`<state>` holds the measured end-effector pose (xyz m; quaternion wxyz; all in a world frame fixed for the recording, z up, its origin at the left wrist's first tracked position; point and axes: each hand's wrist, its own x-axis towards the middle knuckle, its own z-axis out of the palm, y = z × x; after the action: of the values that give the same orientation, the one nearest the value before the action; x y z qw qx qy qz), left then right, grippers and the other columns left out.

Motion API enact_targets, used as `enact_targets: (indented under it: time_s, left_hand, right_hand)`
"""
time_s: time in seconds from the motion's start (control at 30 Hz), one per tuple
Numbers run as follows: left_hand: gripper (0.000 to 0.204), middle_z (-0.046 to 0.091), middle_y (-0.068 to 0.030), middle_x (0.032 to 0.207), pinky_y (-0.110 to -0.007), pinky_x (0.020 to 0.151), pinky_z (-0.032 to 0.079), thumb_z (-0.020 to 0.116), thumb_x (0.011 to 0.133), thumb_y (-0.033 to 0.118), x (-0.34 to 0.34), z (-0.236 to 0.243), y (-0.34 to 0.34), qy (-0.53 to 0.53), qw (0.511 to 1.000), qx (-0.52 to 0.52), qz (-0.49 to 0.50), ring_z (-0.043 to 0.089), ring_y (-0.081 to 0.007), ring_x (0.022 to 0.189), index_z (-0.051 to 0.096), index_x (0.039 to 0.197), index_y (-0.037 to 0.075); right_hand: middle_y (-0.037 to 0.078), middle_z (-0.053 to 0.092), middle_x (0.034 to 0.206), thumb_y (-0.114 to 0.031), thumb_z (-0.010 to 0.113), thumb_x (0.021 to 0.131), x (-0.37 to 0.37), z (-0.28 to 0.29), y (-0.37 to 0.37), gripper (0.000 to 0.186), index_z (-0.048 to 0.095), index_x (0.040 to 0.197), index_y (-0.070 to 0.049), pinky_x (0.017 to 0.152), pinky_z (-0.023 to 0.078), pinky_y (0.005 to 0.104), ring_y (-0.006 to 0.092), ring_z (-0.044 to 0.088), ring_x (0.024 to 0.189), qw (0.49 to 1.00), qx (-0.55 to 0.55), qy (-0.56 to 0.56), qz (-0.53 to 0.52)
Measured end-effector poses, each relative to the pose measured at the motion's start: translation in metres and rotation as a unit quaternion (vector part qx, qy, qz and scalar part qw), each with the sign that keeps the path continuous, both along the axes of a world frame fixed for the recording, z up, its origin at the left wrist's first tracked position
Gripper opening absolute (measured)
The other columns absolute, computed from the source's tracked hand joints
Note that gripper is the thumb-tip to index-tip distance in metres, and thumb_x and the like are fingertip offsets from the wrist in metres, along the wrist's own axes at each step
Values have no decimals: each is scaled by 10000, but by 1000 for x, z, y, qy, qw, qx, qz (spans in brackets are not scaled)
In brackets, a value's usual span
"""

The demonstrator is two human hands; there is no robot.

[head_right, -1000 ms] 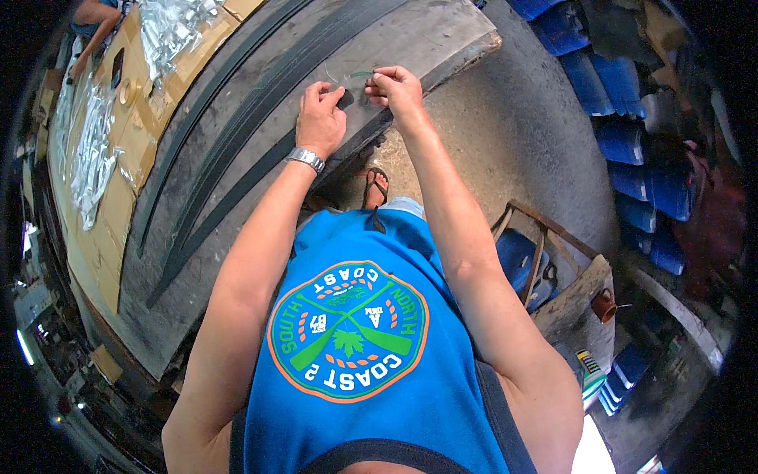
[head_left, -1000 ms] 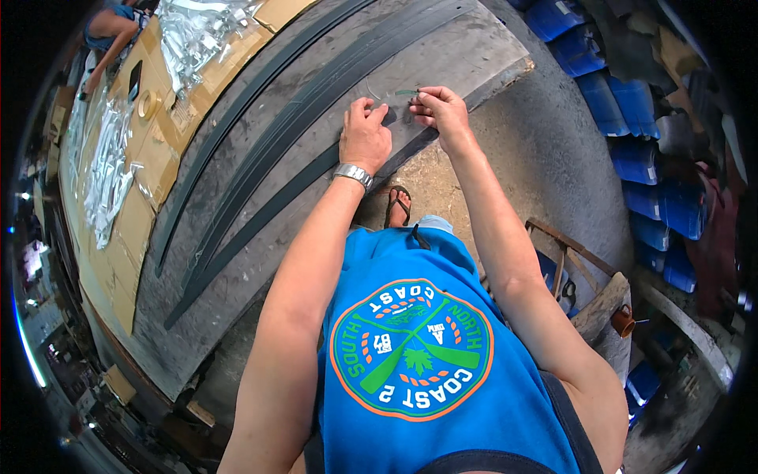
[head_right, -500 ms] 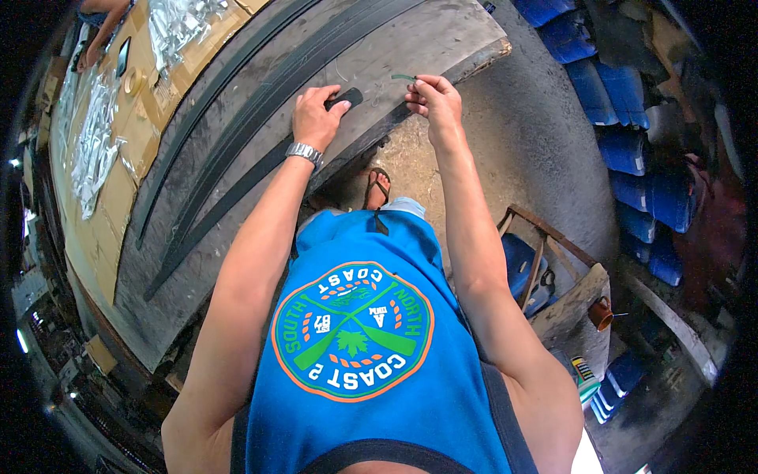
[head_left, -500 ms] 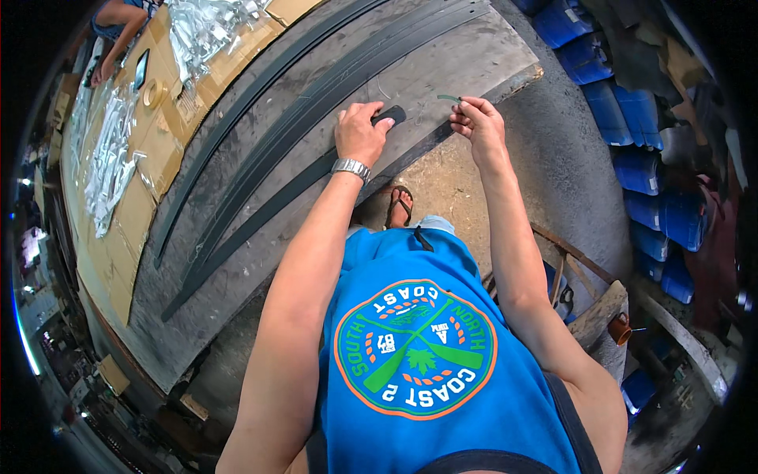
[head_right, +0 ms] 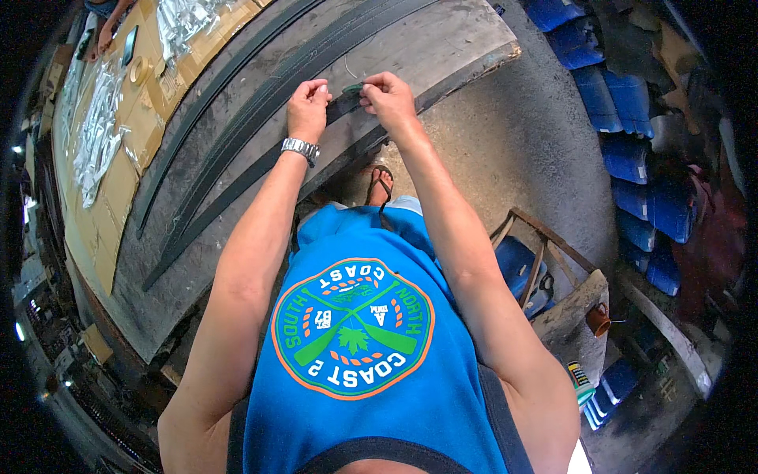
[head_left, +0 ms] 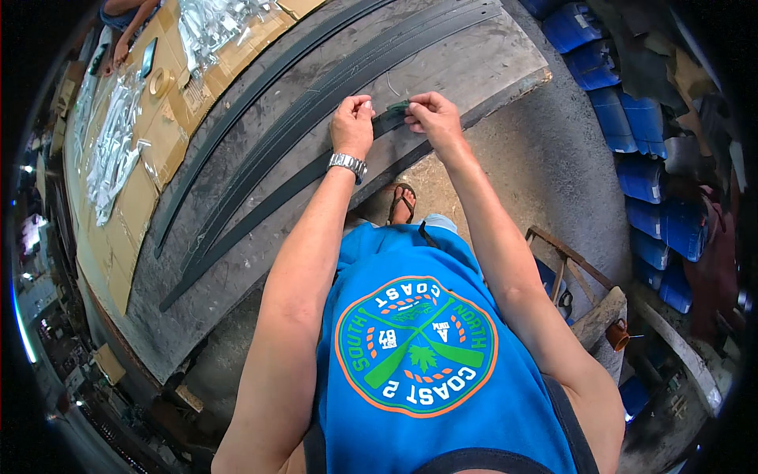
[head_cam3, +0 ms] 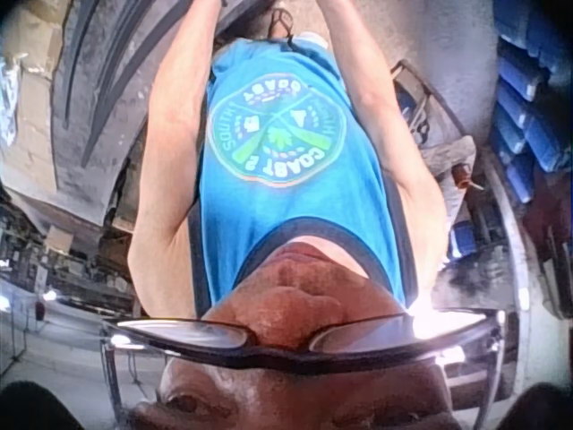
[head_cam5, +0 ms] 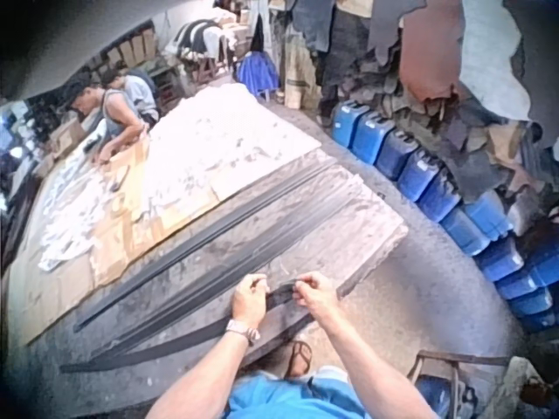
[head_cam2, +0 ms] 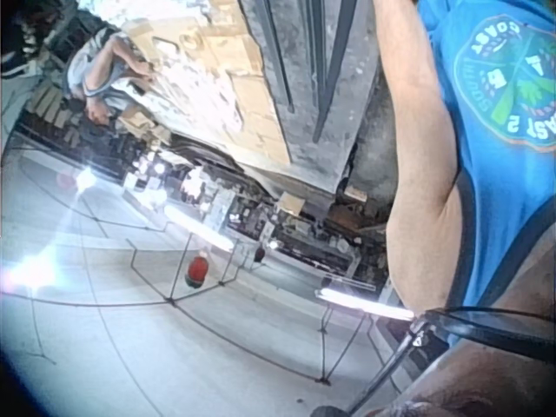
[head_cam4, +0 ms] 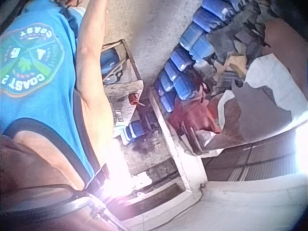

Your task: Wiping and applying finish to black leather strips in a workshop.

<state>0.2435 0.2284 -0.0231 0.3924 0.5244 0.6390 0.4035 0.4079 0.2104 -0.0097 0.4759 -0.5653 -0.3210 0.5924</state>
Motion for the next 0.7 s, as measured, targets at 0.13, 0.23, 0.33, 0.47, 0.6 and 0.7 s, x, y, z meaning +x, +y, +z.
enact_targets:
  time_s: [0.13,0.23,0.33,0.47,0.6,0.7]
  left_hand:
    - [117,658,-61,815,-274,636,504,574,888,93,-1,-7,-2,-8,1000,20,14,636,-134,704,631,963,25]
    - [103,657,-96,840,-310,645,518,574,877,88,-1,-10,-3,-10,999,37,15,661,-178,712,623,938,20]
    - [106,653,-97,840,-311,647,517,569,881,92,-1,-8,-5,-21,999,34,10,655,-179,713,621,944,23]
    - [114,652,-93,834,-310,652,515,560,890,101,-1,-7,-6,-16,999,31,3,650,-176,714,619,956,29]
    - [114,652,-91,833,-310,654,513,557,892,102,-1,-10,-6,-17,999,38,3,649,-172,717,616,957,28]
    - [113,655,-93,816,-313,644,513,553,893,100,0,-8,-6,-48,998,38,16,643,-179,691,610,955,25]
  right_hand:
    - [61,647,826,-99,588,856,-6,-3,3,160,601,983,-3,604,496,250,127,620,705,999,-4,-39,28]
    - [61,651,808,-97,592,848,-8,-1,3,151,613,964,-3,601,492,247,116,613,688,998,3,-52,37]
    - [57,656,790,-94,594,842,-8,-6,3,145,624,949,-1,596,487,243,108,604,668,996,21,-77,44]
    - [54,660,785,-92,592,840,-9,-6,3,147,629,950,-1,592,482,239,104,600,654,996,15,-79,38]
    - [51,658,778,-93,590,841,-9,-3,3,146,629,948,-3,592,481,238,102,599,655,995,17,-87,37]
    - [54,655,781,-91,593,841,-8,-2,4,147,623,954,-1,592,485,240,108,603,659,995,15,-90,37]
